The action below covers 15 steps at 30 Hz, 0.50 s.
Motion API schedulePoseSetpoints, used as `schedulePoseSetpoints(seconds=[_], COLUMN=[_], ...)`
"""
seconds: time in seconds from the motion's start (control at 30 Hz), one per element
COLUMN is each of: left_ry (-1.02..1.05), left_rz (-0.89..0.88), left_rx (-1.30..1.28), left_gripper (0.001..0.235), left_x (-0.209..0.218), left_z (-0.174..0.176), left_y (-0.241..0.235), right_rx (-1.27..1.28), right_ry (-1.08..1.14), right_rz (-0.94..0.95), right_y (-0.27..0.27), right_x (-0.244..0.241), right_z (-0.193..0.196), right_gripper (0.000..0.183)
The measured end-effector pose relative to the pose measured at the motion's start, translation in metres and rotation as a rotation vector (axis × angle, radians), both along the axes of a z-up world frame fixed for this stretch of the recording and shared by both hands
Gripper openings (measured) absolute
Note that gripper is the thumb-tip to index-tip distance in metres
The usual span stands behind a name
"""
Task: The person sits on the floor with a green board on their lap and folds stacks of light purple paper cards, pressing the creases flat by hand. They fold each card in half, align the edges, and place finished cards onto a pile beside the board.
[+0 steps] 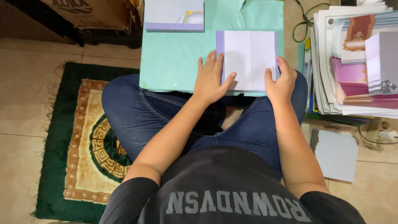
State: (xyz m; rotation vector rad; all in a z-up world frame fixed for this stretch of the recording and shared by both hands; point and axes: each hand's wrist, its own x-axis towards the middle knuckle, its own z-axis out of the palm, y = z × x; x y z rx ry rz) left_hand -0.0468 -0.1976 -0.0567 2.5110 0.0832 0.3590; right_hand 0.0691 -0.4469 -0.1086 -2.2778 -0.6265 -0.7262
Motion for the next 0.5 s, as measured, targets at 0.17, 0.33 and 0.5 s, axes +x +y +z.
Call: schedulePoseSetpoints(seconds=[0.17, 0.33, 0.5], left_ry=[-0.023, -0.033, -0.037], left_rz=[0.008, -0.017, -0.004], left_rx=[0.056, 0.084, 0.124], left_gripper=[0.080, 0.071, 0.065], left_x=[0.001, -0.002, -0.002], left_z=[-0.005, -0.001, -0.005], left_y=[-0.001, -0.004, -0.007], right_rx=[0.024, -0.002, -0.021], right_ry=[0.033, 0.045, 0.081], right_rz=[-0.012, -0.001, -0.014], right_y=[-0.001, 0.000, 0.002], right_x=[-0.004, -0.006, -0.013], right_z=[0.001, 0.007, 0.015], right_gripper=[0.044, 0.043, 0.043])
